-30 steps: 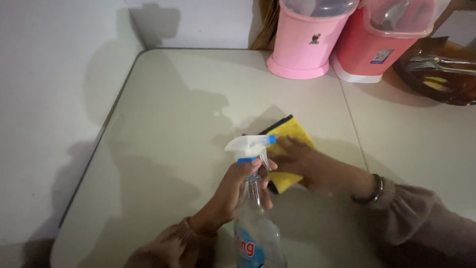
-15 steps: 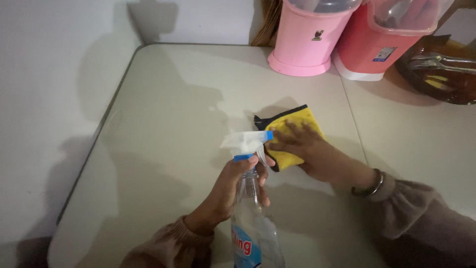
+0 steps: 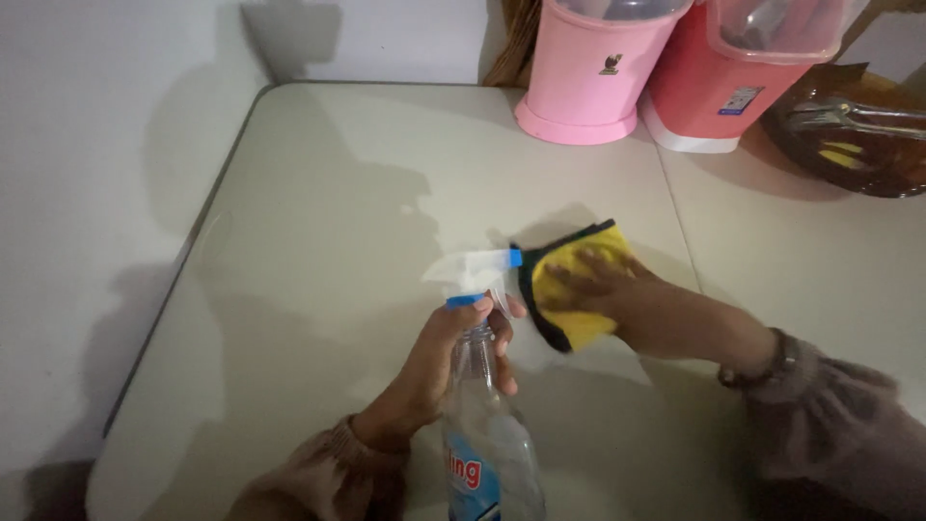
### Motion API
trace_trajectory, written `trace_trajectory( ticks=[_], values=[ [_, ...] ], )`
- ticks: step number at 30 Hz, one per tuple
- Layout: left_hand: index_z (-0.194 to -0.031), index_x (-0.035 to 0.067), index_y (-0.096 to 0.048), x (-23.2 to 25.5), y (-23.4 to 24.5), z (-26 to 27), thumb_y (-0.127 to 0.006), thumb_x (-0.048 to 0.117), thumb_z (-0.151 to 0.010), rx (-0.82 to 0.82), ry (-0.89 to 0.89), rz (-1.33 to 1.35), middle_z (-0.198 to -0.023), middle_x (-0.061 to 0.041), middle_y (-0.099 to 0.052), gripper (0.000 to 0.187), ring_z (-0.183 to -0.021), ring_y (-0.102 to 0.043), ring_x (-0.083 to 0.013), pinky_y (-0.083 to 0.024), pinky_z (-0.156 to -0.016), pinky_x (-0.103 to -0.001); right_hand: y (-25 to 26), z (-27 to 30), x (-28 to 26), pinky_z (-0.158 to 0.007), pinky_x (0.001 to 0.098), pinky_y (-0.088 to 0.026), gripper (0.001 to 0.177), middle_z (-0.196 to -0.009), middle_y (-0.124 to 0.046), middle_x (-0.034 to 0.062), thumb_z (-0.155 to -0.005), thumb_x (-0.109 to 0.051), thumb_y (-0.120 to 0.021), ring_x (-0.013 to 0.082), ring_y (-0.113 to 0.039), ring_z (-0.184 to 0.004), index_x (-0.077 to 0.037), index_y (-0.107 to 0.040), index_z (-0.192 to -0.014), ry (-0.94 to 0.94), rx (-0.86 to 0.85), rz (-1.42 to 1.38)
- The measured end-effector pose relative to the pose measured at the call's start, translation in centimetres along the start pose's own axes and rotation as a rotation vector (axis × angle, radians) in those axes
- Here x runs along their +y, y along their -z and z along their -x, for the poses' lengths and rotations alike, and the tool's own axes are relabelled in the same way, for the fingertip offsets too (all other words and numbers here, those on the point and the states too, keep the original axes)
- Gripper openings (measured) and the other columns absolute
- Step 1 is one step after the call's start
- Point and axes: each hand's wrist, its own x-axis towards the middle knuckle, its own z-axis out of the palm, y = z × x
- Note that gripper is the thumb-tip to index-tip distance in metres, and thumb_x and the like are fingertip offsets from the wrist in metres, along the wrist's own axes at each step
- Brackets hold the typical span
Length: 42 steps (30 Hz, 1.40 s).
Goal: Wiping a white table surface using a yellow cloth while holding a spray bottle.
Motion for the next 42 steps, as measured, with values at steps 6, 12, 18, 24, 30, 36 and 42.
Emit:
trace_trajectory(
  ticks=[6,12,18,24,30,36,42],
  values=[
    [-0.118,-0.003,-0.061,-0.6,0.5,-0.3,-0.057,0.042,-0.099,-0.018,0.003,0.066,-0.080,-0.007,-0.059,0.049,-0.058,-0.069,-0.0237,-0.060,-0.057,-0.037,-1.9,-2.4,-1.8,-0.117,0.0666,-0.010,0.098,-0.169,-0.028,0.0008,-0.071,0.003,-0.071,0.0434,-0.012,-0.149,-0.034,-0.041,-0.156,-0.112,0.097,0.138],
    [-0.120,-0.005,-0.061,0.1,0.2,0.2,-0.055,0.042,-0.101,-0.037,-0.031,0.080,-0.081,-0.006,-0.057,0.051,-0.058,-0.069,-0.0247,-0.058,-0.055,-0.035,2.7,-0.3,-6.8,-0.115,0.0696,-0.001,0.111,-0.173,-0.016,0.0041,-0.062,0.007,-0.072,0.0440,0.002,-0.157,-0.031,-0.035,-0.160,0.058,-0.179,-0.055],
    [-0.121,-0.004,-0.060,-0.2,0.6,0.1,-0.056,0.043,-0.099,-0.018,0.026,0.088,-0.080,-0.007,-0.058,0.052,-0.057,-0.069,-0.0236,-0.057,-0.054,-0.034,1.0,3.4,-2.7,-0.122,0.0660,-0.004,0.090,-0.170,-0.023,0.0076,-0.067,0.010,-0.070,0.0374,-0.009,-0.159,-0.025,-0.051,-0.148,0.240,0.102,-0.209],
    [-0.120,-0.005,-0.061,-0.4,0.5,0.1,-0.055,0.045,-0.098,-0.013,0.025,0.043,-0.078,-0.006,-0.058,0.055,-0.057,-0.069,-0.0229,-0.058,-0.052,-0.034,0.5,2.2,-4.8,-0.122,0.0623,-0.004,0.091,-0.168,-0.022,0.0035,-0.068,0.009,-0.066,0.0366,-0.006,-0.155,-0.022,-0.045,-0.151,-0.044,0.183,-0.064],
    [-0.118,-0.005,-0.060,-0.6,0.5,0.0,-0.055,0.045,-0.098,-0.008,0.030,0.039,-0.079,-0.005,-0.058,0.055,-0.057,-0.069,-0.0220,-0.061,-0.055,-0.036,5.5,2.2,-8.7,-0.122,0.0624,0.009,0.109,-0.175,-0.006,-0.0054,-0.066,0.005,-0.070,0.0339,0.012,-0.159,-0.036,-0.032,-0.160,-0.107,-0.434,-0.127],
    [-0.118,-0.003,-0.061,-0.4,0.3,0.3,-0.052,0.047,-0.098,0.004,0.069,0.011,-0.078,-0.006,-0.058,0.054,-0.057,-0.070,-0.0220,-0.059,-0.051,-0.033,3.8,4.8,-5.1,-0.119,0.0643,0.005,0.103,-0.175,-0.013,-0.0036,-0.067,0.006,-0.071,0.0363,0.004,-0.161,-0.035,-0.040,-0.156,-0.106,-0.273,-0.136],
    [-0.118,-0.003,-0.061,-0.9,0.6,0.1,-0.056,0.044,-0.097,0.024,0.091,0.076,-0.078,-0.006,-0.058,0.053,-0.056,-0.069,-0.0234,-0.057,-0.052,-0.036,-0.9,4.3,-2.2,-0.115,0.0678,-0.005,0.104,-0.170,-0.019,0.0034,-0.066,0.005,-0.075,0.0427,-0.008,-0.156,-0.028,-0.038,-0.158,-0.092,0.041,0.032]
  ],
)
